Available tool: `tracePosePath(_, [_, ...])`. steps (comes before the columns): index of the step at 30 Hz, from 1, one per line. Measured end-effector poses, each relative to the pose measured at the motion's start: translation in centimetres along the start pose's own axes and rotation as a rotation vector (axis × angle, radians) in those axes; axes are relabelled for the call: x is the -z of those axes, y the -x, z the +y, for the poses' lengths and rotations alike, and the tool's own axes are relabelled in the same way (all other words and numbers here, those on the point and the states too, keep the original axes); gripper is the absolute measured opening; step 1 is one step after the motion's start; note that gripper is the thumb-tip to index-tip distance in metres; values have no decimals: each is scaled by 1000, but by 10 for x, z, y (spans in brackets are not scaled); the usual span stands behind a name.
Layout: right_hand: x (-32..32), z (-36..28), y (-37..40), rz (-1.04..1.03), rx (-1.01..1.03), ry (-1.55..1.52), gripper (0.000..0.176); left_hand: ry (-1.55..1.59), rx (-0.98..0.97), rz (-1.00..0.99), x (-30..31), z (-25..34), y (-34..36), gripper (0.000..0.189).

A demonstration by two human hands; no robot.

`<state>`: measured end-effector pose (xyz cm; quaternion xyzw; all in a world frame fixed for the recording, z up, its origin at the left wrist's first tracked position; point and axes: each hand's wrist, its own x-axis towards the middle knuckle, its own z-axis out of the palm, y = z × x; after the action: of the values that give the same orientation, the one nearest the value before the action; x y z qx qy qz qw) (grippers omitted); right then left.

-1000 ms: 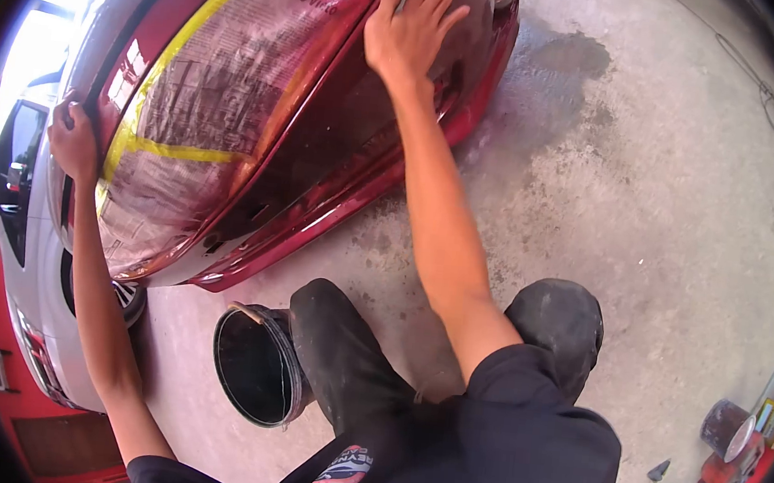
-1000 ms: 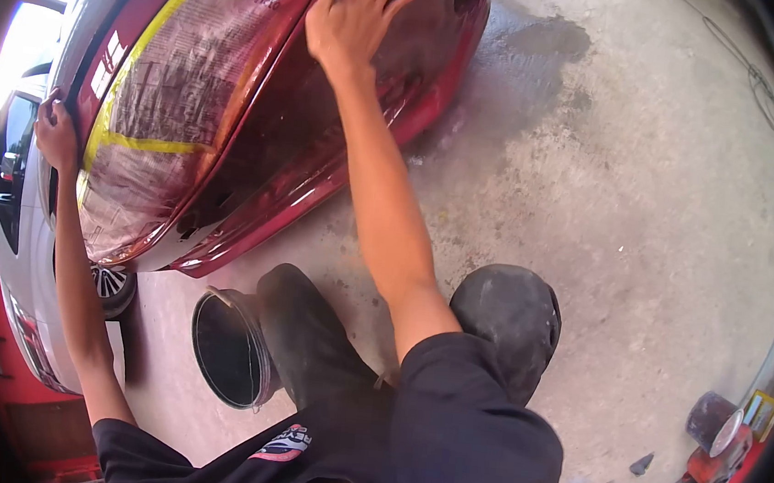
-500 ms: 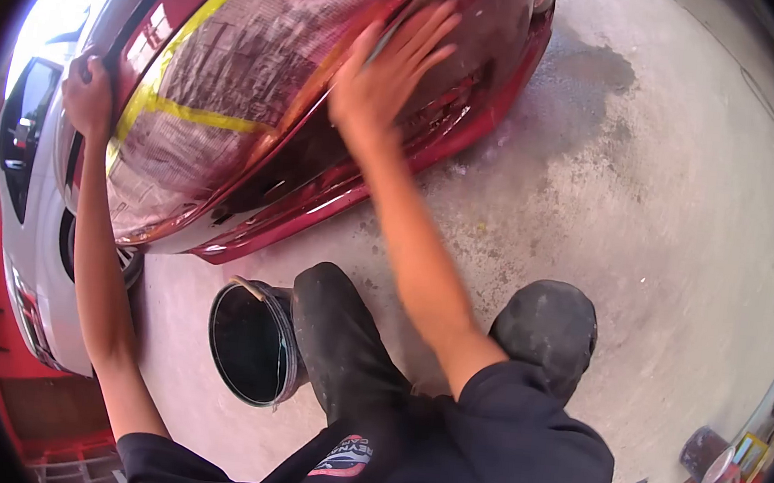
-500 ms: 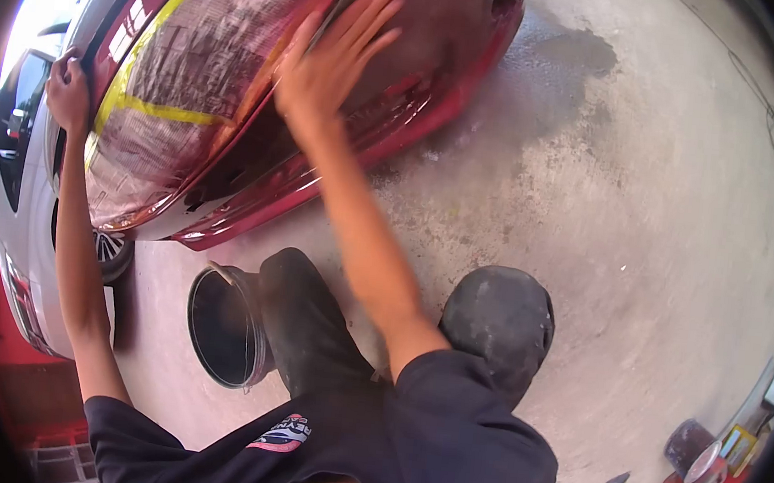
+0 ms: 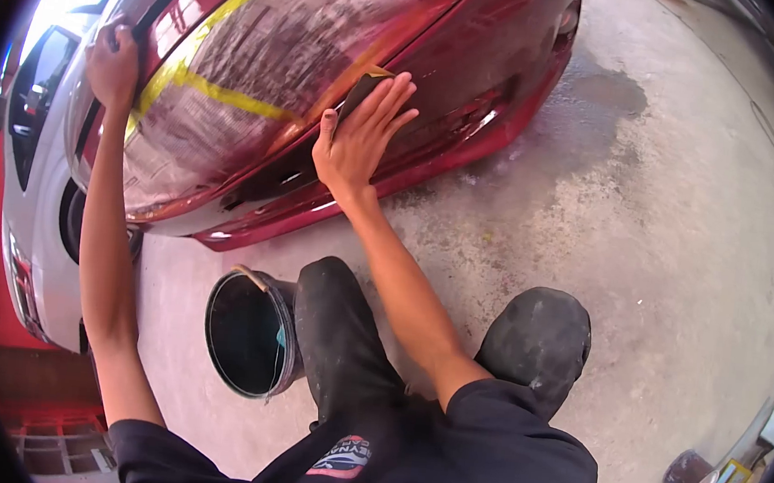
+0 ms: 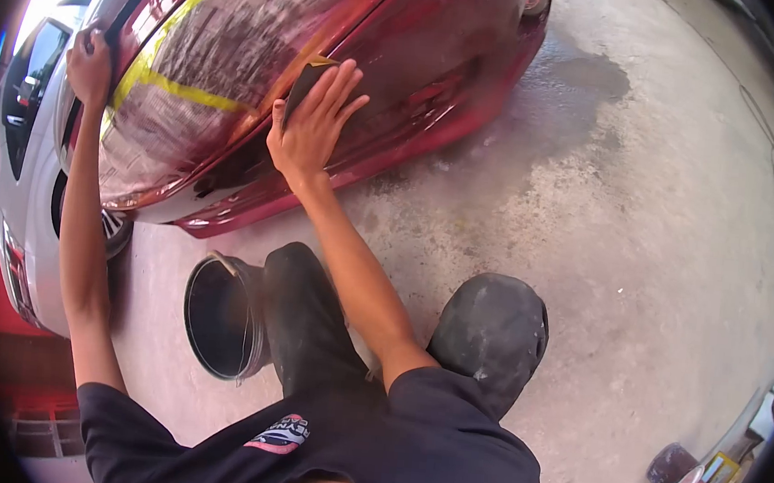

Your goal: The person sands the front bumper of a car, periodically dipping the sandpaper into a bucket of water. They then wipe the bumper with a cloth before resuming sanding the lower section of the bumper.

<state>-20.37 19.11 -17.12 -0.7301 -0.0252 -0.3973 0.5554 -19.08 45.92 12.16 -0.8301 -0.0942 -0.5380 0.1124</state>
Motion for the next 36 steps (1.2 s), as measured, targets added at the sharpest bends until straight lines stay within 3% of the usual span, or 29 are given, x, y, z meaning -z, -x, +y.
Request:
tracePosePath(2, [9,10,-28,-7,-35,36,79,5,-24,-21,-1,-7,-3,35])
tracePosePath(4, [40,28,-107,-34,-111,113,78,27,-46,-55,-1,-12,-5,35])
tracePosePath(7, [37,28,-123,19,-178,0,76,5,-31,-47,-2,-3,-9,35])
tracePosePath(9, [31,-1,-69,-19,-130,-19,77,-15,6,-33,3,3,-4,34])
tracePosePath(12, [-2,6,6,-55,5,-4,76,-7,-110,22,-6,-15,-2,34])
tracePosePath(15, [34,20,-91,-75,-86,183,77,53,-74,26,-2,-7,-2,32])
tracePosePath(18, [41,27,-146,-9,-186,23,75,-38,-40,14,-2,2,-4,32])
tracePosePath(21, [28,-6,-63,-71,-135,41,82,-28,32,-19,7,12,-1,32])
tracePosePath(23, [4,-13,-5,-72,-22,20,83,-5,-82,52,4,-1,-2,33])
tracePosePath(24, [1,-7,2,-53,12,-16,83,15,-150,79,-2,-3,-2,34])
tracePosePath(25, [14,-1,-22,-45,-26,2,83,-34,-6,-10,1,1,-2,34])
tracePosePath(28, [39,41,-141,-28,-155,86,81,-74,-33,-50,-4,-9,-7,38])
tracePosePath(31, [36,24,-120,-9,-143,27,79,-26,-65,-28,0,-4,-6,39])
tracePosePath(34, [5,-6,-6,-133,-55,29,88,-87,-41,-39,-9,-17,-10,38])
tracePosePath(36, [1,2,-11,-11,31,19,83,-22,-49,13,-5,-7,-5,38])
